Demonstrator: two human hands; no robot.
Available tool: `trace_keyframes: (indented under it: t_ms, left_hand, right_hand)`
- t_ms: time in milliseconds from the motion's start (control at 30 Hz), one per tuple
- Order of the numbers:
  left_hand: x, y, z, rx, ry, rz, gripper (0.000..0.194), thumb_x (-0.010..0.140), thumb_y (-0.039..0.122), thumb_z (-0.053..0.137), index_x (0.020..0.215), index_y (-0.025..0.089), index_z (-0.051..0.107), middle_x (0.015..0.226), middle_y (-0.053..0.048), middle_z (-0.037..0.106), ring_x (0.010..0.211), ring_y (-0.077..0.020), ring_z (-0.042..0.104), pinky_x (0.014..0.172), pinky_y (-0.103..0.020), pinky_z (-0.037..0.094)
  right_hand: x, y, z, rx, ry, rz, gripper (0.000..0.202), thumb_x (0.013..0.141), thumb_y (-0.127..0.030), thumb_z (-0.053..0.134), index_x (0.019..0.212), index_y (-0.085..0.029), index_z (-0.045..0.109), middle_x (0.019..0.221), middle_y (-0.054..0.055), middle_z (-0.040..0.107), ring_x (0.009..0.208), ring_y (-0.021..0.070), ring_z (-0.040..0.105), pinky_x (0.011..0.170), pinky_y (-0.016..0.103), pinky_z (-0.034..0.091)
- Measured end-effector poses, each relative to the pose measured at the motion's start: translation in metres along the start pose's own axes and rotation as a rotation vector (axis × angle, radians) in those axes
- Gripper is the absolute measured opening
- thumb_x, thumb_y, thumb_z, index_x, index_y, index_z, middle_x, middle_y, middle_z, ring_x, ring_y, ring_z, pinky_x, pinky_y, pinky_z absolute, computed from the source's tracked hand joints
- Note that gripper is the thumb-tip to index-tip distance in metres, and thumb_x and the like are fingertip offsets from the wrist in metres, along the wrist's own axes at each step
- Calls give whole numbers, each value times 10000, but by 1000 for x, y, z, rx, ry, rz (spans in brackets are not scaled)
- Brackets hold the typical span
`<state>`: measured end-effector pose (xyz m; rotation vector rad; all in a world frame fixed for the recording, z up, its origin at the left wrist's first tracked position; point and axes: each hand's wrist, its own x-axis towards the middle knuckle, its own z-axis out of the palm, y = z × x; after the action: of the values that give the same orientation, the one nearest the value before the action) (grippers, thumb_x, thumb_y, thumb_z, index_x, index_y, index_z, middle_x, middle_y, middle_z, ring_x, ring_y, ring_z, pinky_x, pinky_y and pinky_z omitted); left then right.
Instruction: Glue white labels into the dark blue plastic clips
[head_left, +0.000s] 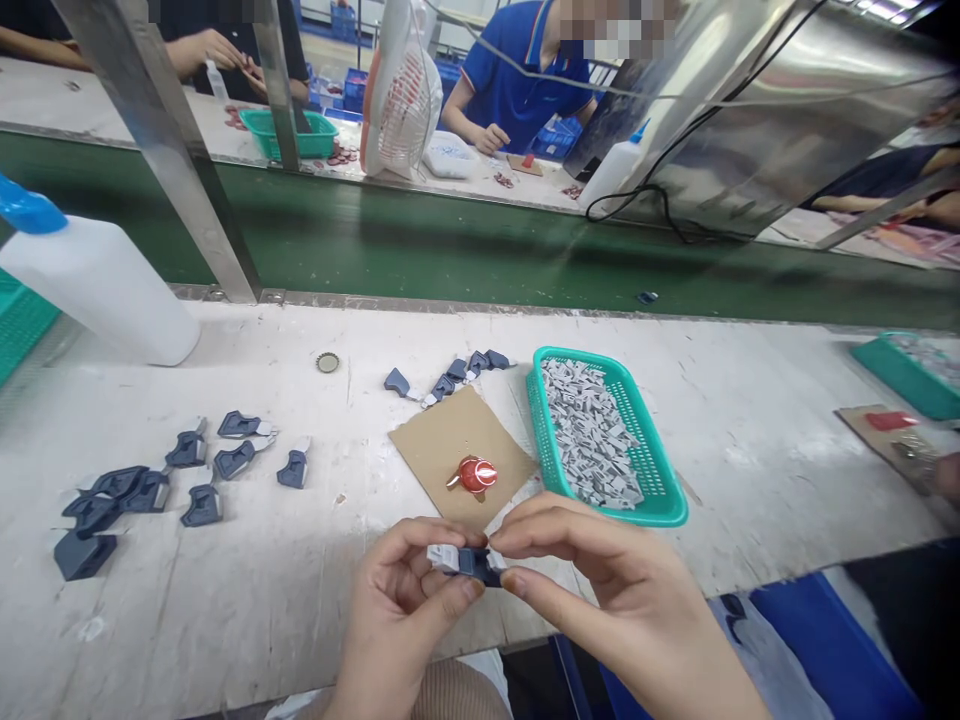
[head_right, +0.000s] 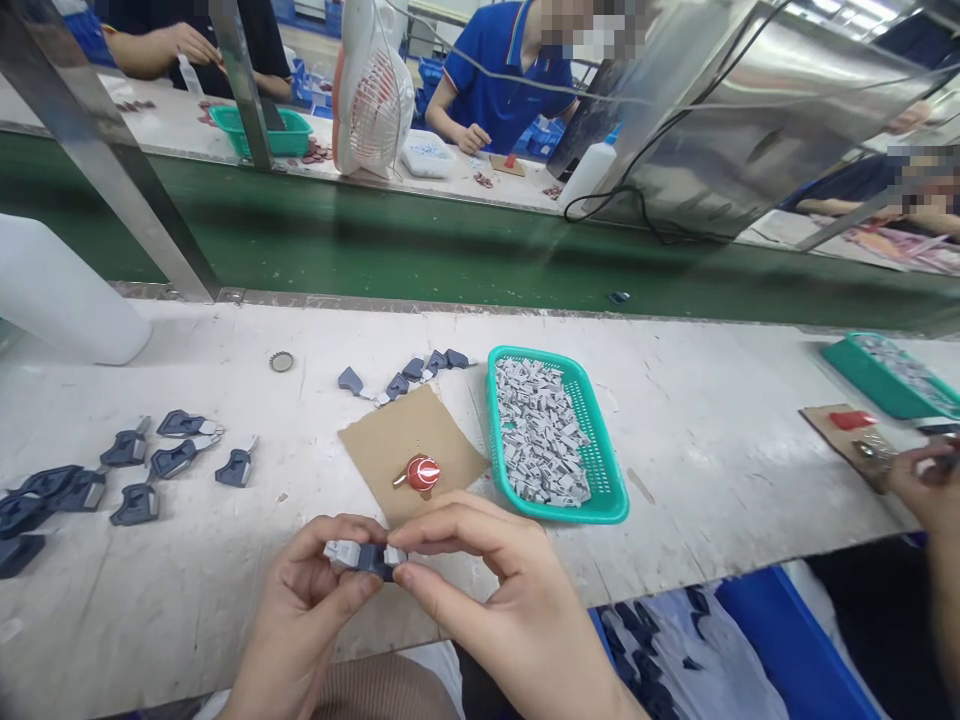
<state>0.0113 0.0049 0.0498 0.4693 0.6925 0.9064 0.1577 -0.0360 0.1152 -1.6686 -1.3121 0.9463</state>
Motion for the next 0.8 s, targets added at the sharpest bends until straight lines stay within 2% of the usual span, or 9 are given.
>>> trace_keyframes:
  t_ms: [233, 400, 467, 633, 800]
  left_hand:
    - [-2, -2, -5, 23, -44, 49, 165, 665, 217, 879, 784, 244, 768, 861, -1, 749, 858, -127, 695, 757, -172, 559]
    - [-3, -3, -8, 60, -70, 80, 141, 692, 214, 858, 793, 252, 768, 869, -5, 745, 884, -139, 696, 723, -167, 558]
    - [-4, -3, -9, 67, -79, 91, 138, 700, 200, 849, 797, 252, 765, 874, -9, 742, 895, -148, 697, 707, -172, 558]
    - [-4, -2, -11, 108, -101, 122, 136, 705, 172, 839, 788, 257, 772, 850, -14, 750, 909, -161, 703, 798, -210, 558]
    - [-5, -1, -12, 132, -103, 128, 136, 704, 176, 839, 779, 270, 776, 832, -12, 753, 895, -171, 711, 800, -235, 567]
  right_hand:
    - [2, -11, 1, -135, -36, -108, 177, 830, -99, 691, 905, -252, 737, 874, -25, 727, 830, 110, 683, 742, 167, 532]
    - [0, -14, -1, -191, -67, -151, 187, 829, -78, 698, 909, -243, 736, 866, -23, 724, 826, 112, 683, 745, 171, 532]
    - [0, -14, -1, -193, -78, -143, 169, 841, -101, 699, 909, -250, 738, 866, -15, 724, 830, 128, 684, 740, 192, 537]
    - [3, -12, 0, -134, -103, -80, 53, 863, -236, 713, 849, -268, 753, 867, 12, 718, 826, 175, 681, 731, 257, 541]
    - [5, -11, -1, -9, -128, 32, 67, 848, -270, 726, 795, -263, 765, 853, 29, 681, 822, 190, 660, 762, 294, 517]
